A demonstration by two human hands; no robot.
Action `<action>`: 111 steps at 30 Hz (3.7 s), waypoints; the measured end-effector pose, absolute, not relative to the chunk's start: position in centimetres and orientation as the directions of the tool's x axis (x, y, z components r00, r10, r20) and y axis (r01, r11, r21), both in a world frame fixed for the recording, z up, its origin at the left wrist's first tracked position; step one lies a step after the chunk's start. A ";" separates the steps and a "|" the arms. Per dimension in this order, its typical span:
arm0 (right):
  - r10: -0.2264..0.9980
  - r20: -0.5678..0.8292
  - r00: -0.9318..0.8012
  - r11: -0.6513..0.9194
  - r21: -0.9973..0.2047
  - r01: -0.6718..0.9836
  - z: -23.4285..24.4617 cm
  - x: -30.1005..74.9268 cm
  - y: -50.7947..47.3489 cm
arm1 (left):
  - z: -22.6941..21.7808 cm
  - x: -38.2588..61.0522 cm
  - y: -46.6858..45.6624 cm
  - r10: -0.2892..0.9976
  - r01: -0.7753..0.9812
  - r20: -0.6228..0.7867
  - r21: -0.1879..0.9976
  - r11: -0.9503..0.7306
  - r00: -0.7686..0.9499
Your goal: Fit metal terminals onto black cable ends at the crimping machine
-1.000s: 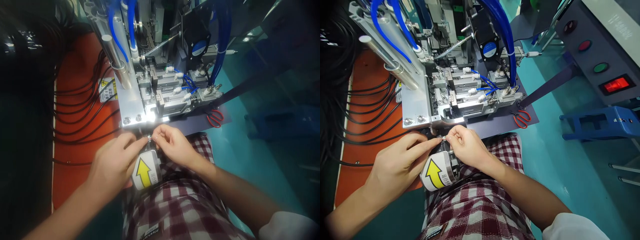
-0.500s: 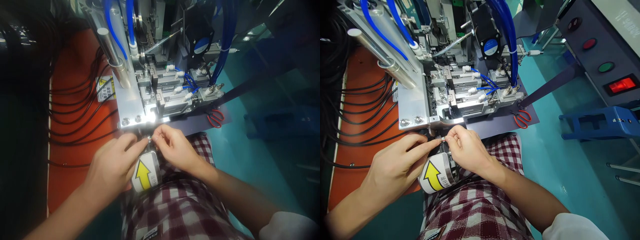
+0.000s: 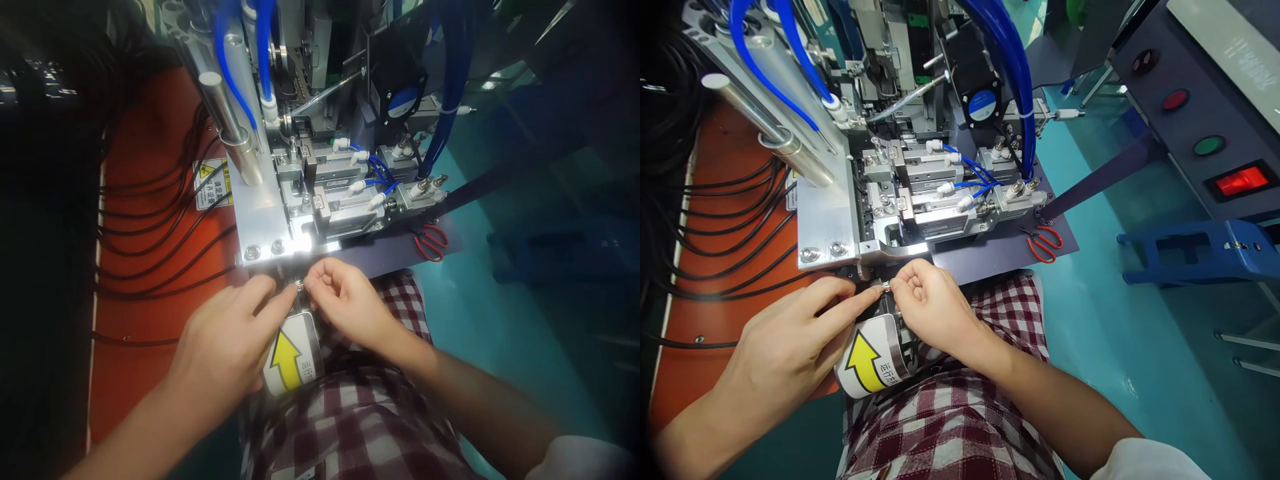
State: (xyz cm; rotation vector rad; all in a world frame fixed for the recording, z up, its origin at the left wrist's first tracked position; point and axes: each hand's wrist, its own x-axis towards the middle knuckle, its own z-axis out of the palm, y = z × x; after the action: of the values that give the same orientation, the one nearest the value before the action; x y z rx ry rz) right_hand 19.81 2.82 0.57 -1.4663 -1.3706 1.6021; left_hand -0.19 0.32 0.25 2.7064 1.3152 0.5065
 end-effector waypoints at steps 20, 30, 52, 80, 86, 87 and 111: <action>0.941 -0.259 -0.219 -0.245 -0.966 0.085 -0.8 19.6 2.3 | -0.1 -0.1 -0.1 0.806 0.762 0.221 0.262 -0.592 0.550; 0.945 -0.230 -0.234 -0.206 -0.971 0.125 -0.8 19.7 2.2 | -0.1 -0.5 -0.1 0.802 0.762 0.180 0.252 -0.597 0.569; 0.964 -0.212 -0.161 -0.160 -0.945 0.285 0.6 19.9 2.6 | -0.4 -0.4 -0.4 0.826 0.762 0.155 0.324 -0.561 0.542; 0.895 -0.394 -0.209 -0.386 -0.919 0.077 -0.3 20.0 2.5 | -1.2 -0.2 -0.4 0.829 0.773 0.285 0.309 -0.554 0.481; 0.911 -0.368 -0.185 -0.358 -0.930 0.084 -0.4 20.2 2.6 | -1.0 -0.3 -0.5 0.843 0.781 0.239 0.320 -0.537 0.482; 0.910 -0.368 -0.191 -0.356 -0.930 0.097 -0.5 20.2 2.7 | -1.0 -0.3 -0.5 0.842 0.781 0.240 0.317 -0.538 0.482; 0.973 -0.134 -0.188 -0.108 -0.984 0.141 -1.4 19.0 2.1 | -1.3 -0.8 -0.9 0.840 0.776 0.140 0.328 -0.538 0.524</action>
State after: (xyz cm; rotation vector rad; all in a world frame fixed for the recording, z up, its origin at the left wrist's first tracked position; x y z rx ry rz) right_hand 19.01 2.09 -1.37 -1.2983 -1.3948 1.3851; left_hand -0.83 -0.89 -1.26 2.5391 1.3701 0.4159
